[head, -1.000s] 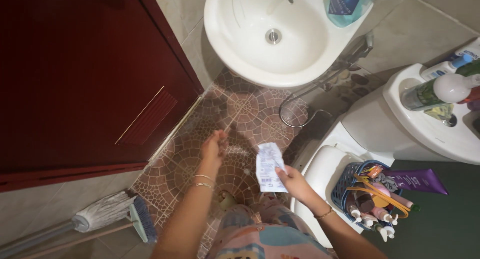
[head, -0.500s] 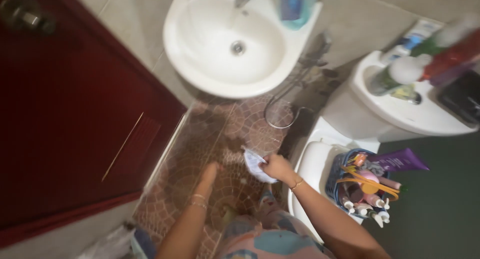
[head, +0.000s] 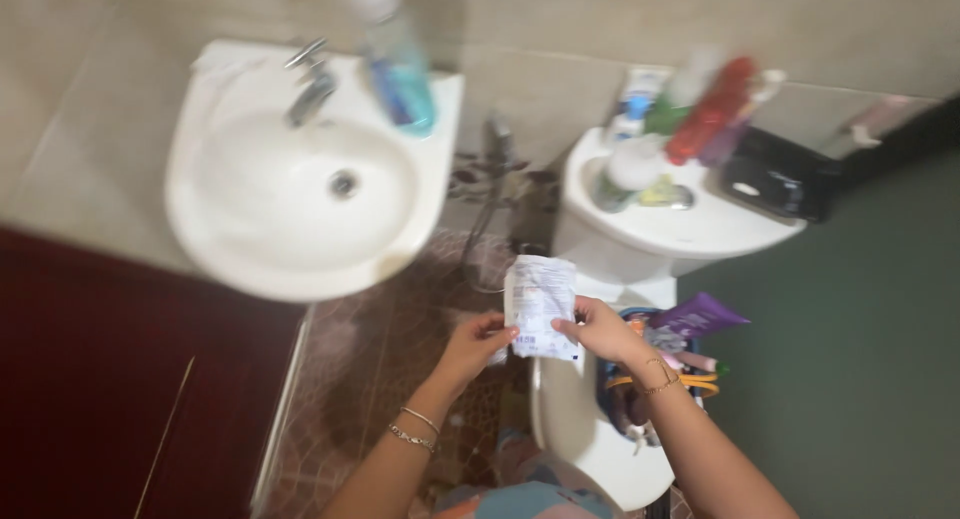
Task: Organizing toiletries and testing the bidet sprayer in the bathroom.
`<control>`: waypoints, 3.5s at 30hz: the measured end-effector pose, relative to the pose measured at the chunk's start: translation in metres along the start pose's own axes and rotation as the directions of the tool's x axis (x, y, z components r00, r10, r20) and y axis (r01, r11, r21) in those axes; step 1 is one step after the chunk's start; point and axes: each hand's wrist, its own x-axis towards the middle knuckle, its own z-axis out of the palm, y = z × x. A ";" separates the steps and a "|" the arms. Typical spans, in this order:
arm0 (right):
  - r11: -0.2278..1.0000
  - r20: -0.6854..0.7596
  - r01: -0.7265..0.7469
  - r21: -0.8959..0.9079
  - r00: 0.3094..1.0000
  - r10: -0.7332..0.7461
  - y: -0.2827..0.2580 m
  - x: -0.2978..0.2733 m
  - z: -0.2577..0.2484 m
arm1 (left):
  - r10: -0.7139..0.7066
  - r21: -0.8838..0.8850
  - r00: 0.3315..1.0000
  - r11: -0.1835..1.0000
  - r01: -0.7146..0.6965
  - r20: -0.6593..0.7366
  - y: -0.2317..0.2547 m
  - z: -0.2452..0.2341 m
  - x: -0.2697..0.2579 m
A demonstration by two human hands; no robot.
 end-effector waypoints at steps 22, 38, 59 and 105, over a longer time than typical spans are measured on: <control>0.540 -0.193 0.122 0.833 0.978 0.077 0.041 -0.060 -0.131 | 0.303 0.317 0.873 0.844 -0.432 0.383 0.070 0.133 0.106; 0.736 -0.769 0.423 0.529 0.606 0.205 0.097 0.044 -0.250 | 0.272 0.550 0.929 0.749 -0.369 0.253 0.116 0.170 0.115; 0.807 -0.741 0.509 -0.300 0.408 -0.533 -0.061 0.029 -0.072 | 0.433 0.448 0.883 0.836 -0.318 -0.182 0.124 -0.014 0.077; 0.799 0.021 0.151 0.582 0.979 -0.201 -0.163 0.125 0.121 | 0.111 0.247 0.944 0.950 -0.192 0.310 0.212 -0.166 0.065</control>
